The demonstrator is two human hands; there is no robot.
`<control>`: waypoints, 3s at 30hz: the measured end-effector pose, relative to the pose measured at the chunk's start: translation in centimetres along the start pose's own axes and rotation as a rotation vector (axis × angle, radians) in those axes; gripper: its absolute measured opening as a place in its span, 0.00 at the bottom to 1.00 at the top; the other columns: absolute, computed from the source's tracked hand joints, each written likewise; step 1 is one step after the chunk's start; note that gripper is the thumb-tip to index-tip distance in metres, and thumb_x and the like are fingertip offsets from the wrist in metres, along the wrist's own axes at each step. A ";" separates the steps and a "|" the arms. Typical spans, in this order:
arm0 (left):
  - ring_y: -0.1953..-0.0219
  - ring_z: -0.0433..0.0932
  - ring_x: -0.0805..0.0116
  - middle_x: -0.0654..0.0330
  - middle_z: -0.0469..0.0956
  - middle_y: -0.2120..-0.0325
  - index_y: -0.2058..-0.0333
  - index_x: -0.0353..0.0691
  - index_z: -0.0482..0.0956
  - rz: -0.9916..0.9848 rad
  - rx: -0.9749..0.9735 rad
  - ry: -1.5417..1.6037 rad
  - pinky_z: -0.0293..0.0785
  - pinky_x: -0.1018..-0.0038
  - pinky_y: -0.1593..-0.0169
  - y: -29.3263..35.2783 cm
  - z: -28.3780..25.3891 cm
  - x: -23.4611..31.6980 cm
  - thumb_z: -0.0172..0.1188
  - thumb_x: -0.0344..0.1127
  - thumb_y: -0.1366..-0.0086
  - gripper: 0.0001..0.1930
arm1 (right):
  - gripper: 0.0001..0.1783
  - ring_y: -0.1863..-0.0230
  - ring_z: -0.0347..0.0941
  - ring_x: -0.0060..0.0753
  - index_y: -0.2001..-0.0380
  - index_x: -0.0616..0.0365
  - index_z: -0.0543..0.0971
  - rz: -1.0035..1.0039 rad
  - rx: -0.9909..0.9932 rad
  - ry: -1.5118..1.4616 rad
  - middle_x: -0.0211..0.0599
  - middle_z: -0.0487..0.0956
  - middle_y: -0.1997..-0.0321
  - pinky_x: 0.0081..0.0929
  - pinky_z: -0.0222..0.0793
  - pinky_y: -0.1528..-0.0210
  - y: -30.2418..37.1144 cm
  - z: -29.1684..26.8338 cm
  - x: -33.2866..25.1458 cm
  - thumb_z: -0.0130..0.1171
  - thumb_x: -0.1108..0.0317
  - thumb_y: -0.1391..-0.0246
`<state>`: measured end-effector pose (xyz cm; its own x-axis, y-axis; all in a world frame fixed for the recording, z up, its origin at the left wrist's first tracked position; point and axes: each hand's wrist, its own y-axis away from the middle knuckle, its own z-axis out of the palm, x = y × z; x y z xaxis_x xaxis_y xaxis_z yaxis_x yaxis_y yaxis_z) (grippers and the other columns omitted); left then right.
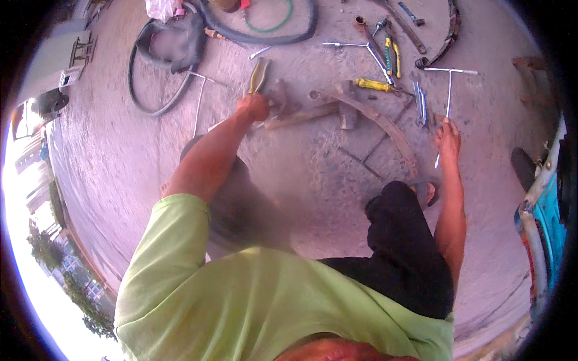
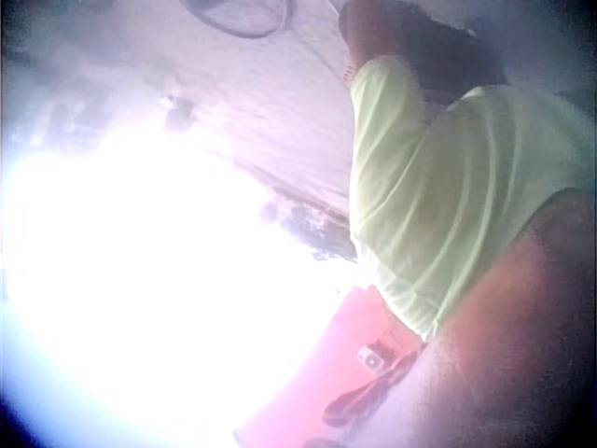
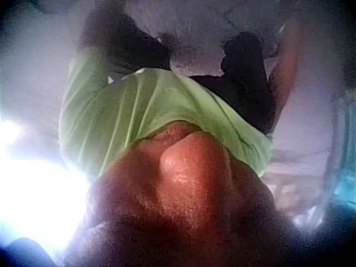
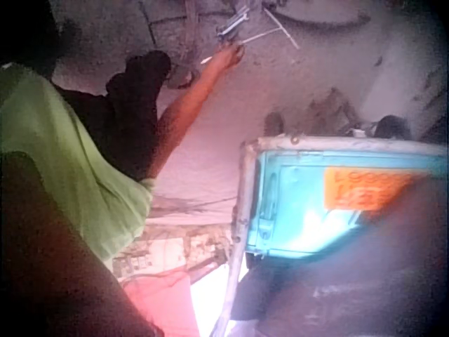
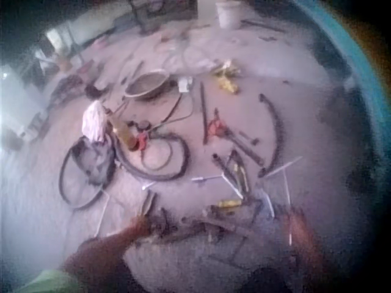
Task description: The person uses a hammer and other metal tools to strike and straighten a curved metal component on the ground, then handles and inspects a second curved metal piece.
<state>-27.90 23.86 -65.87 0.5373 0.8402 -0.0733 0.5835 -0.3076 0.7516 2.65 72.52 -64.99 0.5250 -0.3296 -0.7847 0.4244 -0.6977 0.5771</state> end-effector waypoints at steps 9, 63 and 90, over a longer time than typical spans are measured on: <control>0.54 0.81 0.46 0.45 0.82 0.58 0.51 0.42 0.79 0.480 0.112 -0.168 0.76 0.52 0.51 -3.4 -2.7 -2.9 0.56 0.45 0.38 0.20 | 0.22 0.69 0.68 0.28 0.58 0.61 0.79 -0.452 -0.343 0.540 0.34 0.76 0.73 0.30 0.68 0.64 13.5 6.5 -7.9 0.51 0.51 0.32; 0.67 0.82 0.42 0.45 0.81 0.73 0.66 0.35 0.78 0.571 0.670 0.388 0.78 0.51 0.63 24.8 -19.8 0.7 0.58 0.45 0.38 0.16 | 0.24 0.59 0.70 0.49 0.57 0.69 0.74 -0.627 -0.565 0.817 0.52 0.76 0.61 0.42 0.65 0.52 12.6 12.4 -0.5 0.45 0.53 0.29; 0.60 0.79 0.36 0.38 0.80 0.65 0.60 0.32 0.75 0.186 0.082 0.181 0.73 0.48 0.56 6.5 -5.5 -14.6 0.55 0.45 0.32 0.18 | 0.19 0.64 0.71 0.66 0.58 0.61 0.76 -0.457 -0.422 0.744 0.59 0.75 0.67 0.42 0.69 0.63 21.6 12.8 -6.9 0.52 0.54 0.33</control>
<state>-35.34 12.02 -56.31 0.5265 0.8299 0.1848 0.5368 -0.4930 0.6847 -1.27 51.58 -50.03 0.5143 0.5044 -0.6935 0.8573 -0.3248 0.3995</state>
